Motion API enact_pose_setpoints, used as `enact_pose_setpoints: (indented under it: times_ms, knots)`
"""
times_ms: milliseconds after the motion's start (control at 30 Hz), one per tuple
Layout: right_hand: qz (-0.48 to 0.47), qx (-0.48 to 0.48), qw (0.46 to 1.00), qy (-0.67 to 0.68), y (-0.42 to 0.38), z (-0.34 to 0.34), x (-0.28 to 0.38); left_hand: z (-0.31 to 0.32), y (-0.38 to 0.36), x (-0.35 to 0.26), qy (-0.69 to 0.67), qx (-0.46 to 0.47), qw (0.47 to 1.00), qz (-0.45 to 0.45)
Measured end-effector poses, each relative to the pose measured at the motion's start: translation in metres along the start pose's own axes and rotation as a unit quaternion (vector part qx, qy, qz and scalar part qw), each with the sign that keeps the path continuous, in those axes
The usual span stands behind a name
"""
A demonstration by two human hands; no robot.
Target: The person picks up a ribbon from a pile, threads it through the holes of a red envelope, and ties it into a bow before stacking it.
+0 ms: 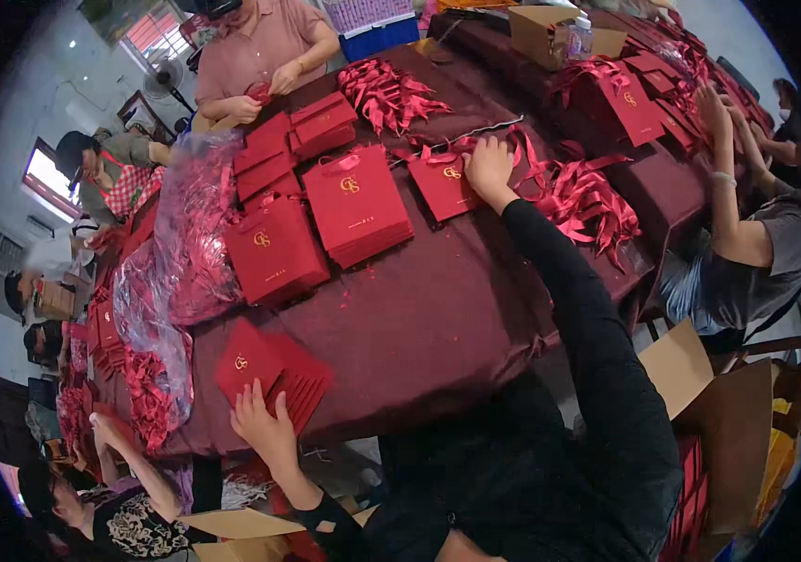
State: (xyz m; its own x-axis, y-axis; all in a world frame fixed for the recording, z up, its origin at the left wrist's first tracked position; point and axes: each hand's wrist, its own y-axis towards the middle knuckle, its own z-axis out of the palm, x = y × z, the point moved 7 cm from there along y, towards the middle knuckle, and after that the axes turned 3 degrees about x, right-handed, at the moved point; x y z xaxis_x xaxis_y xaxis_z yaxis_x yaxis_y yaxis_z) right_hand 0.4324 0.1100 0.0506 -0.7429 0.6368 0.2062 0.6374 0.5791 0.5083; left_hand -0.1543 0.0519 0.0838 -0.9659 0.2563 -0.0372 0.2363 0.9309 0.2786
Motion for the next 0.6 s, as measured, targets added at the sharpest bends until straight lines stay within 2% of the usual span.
enact_pose_setpoints:
  times_ms: [33, 100, 167, 233, 267, 300, 333, 400, 433, 467, 500, 533, 567, 600]
  knots:
    - [-0.001, 0.001, 1.0, -0.001, -0.001, -0.004, 0.001, -0.003, -0.002, -0.002, 0.011, -0.018, 1.0, 0.022]
    - [-0.051, -0.11, 0.993, 0.006, -0.005, -0.034, 0.009, -0.007, -0.003, -0.004, 0.01, -0.012, 1.0, 0.019]
    - [-0.099, -0.074, 0.992, 0.028, -0.015, -0.054, 0.024, -0.011, -0.002, -0.008, 0.008, -0.007, 1.0, 0.02]
    - [-0.129, -0.044, 0.99, 0.021, -0.037, -0.06, 0.034, -0.026, -0.005, -0.024, 0.045, -0.1, 0.992, 0.063]
    - [-0.152, -0.03, 0.988, 0.004, -0.046, -0.062, 0.035, -0.027, -0.006, -0.027, 0.044, -0.099, 0.992, 0.063]
    - [-0.176, -0.016, 0.984, -0.011, -0.053, -0.066, 0.039, -0.042, -0.013, -0.03, 0.05, -0.199, 0.977, 0.062]
    - [-0.184, -0.039, 0.982, 0.008, -0.06, -0.081, 0.042, -0.063, -0.019, -0.039, 0.058, -0.297, 0.951, 0.06]
    - [-0.185, -0.022, 0.972, 0.143, -0.075, -0.1, 0.053, -0.093, -0.033, -0.064, 0.066, -0.345, 0.934, 0.069]
    - [-0.202, 0.003, 0.945, 0.256, -0.094, -0.123, 0.066, -0.1, -0.041, -0.078, 0.049, -0.353, 0.931, 0.078]
    - [-0.115, 0.225, 0.856, 0.451, -0.114, -0.124, 0.079, -0.102, -0.045, -0.1, 0.036, -0.314, 0.941, 0.12]
    - [-0.152, 0.303, 0.791, 0.51, -0.14, -0.125, 0.095, -0.095, -0.05, -0.119, -0.03, -0.293, 0.941, 0.167]
    - [-0.055, 0.523, 0.627, 0.574, -0.178, -0.117, 0.108, -0.086, -0.055, -0.139, -0.096, -0.27, 0.934, 0.212]
    - [-0.022, 0.607, 0.564, 0.56, -0.205, -0.125, 0.115, -0.075, -0.058, -0.157, -0.132, -0.246, 0.928, 0.245]
    - [0.015, 0.664, 0.522, 0.535, -0.217, -0.142, 0.117, -0.063, -0.061, -0.175, -0.16, -0.206, 0.918, 0.298]
